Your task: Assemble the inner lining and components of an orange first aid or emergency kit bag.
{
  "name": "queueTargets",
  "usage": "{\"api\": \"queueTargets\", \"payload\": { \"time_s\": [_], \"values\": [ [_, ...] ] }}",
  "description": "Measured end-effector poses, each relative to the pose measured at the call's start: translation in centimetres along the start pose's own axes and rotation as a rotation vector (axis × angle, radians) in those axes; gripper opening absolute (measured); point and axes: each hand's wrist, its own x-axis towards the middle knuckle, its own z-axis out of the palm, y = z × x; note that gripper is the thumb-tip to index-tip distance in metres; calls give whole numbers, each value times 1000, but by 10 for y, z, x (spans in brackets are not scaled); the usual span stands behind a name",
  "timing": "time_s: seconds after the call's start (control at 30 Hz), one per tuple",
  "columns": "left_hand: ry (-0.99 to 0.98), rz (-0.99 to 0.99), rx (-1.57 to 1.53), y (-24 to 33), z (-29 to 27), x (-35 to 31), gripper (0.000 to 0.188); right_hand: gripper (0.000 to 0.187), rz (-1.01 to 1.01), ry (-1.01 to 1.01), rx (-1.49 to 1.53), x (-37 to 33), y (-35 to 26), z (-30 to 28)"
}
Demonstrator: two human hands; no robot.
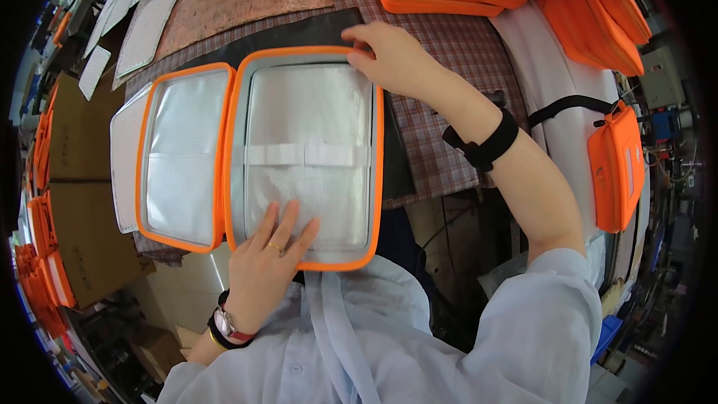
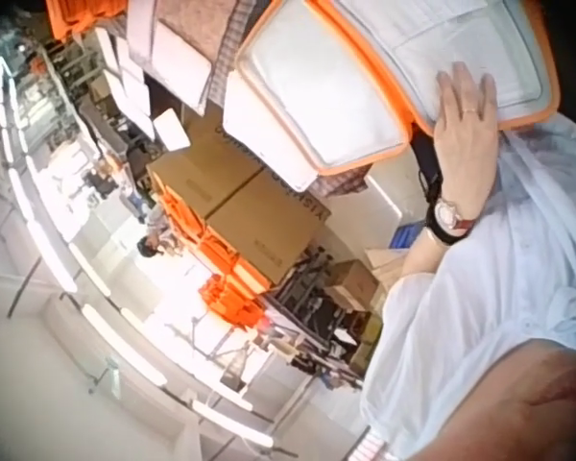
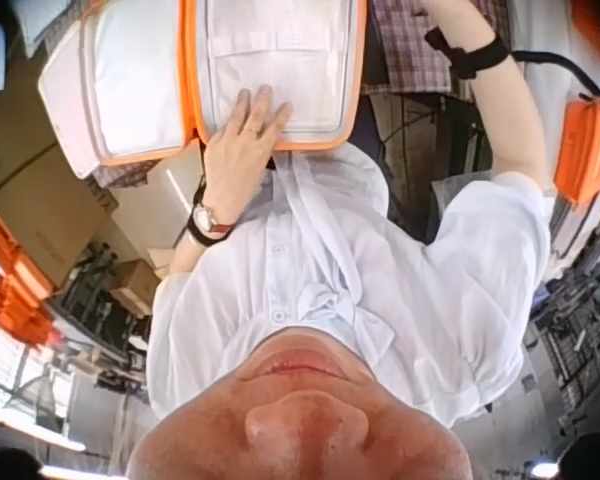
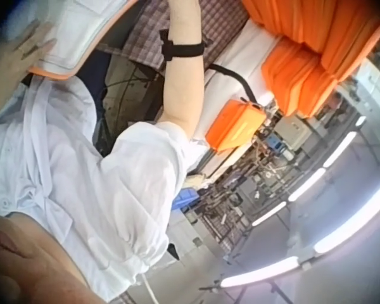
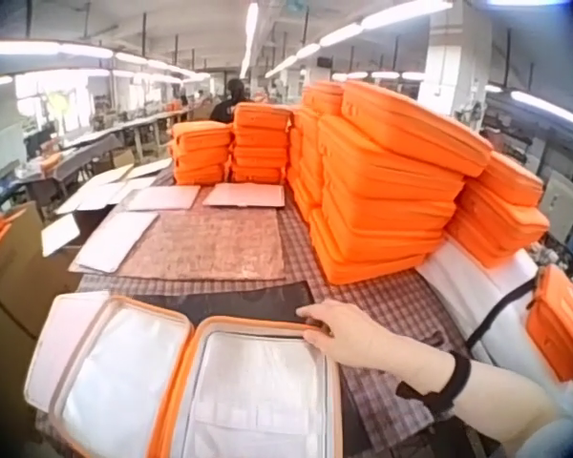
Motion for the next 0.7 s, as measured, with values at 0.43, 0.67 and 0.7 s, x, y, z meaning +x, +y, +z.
{"api": "queueTargets", "payload": {
  "time_s": [0.43,0.67,0.7],
  "values": [
    [-45,39,-35,0,-3,-13,55,27,276,-517,43,21,-10,-13],
    [-43,39,-8,0,-6,-13,57,30,373,-609,40,27,-8,-18],
    [-36,40,-7,0,-5,-14,57,30,370,-605,35,27,-6,-19]
  ]
}}
